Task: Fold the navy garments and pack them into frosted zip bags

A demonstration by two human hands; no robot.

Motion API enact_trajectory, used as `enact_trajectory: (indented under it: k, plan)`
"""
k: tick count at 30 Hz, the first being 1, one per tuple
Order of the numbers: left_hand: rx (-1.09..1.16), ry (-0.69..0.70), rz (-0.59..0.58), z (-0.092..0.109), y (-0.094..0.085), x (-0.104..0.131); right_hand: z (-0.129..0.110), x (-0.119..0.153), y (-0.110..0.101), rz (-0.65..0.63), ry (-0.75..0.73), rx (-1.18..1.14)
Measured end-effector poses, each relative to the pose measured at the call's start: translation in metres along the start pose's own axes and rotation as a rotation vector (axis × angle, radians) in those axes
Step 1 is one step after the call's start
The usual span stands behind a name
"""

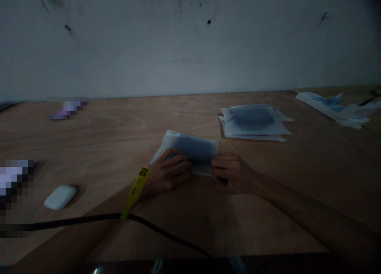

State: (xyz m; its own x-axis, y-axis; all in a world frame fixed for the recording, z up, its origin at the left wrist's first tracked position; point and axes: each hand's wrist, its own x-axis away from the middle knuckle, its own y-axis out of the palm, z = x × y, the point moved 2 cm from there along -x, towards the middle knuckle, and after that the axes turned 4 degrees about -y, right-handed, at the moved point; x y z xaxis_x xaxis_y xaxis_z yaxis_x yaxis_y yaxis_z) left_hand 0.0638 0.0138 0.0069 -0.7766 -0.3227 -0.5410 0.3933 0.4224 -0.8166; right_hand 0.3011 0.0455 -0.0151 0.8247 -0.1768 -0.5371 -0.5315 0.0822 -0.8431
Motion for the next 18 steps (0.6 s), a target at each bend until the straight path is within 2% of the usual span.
enact_trajectory:
  k: [5, 12, 18]
  plan:
    - [0.017, 0.031, 0.006, -0.01, -0.005, 0.002, 0.005, 0.001, -0.009, 0.032, 0.048, 0.071]
    - [0.055, 0.054, -0.08, -0.024, -0.003, 0.015, 0.015, 0.004, -0.013, 0.031, 0.135, 0.204]
    - [0.075, 0.046, -0.101, -0.036, -0.005, 0.024, 0.021, 0.008, -0.017, 0.079, 0.207, 0.241]
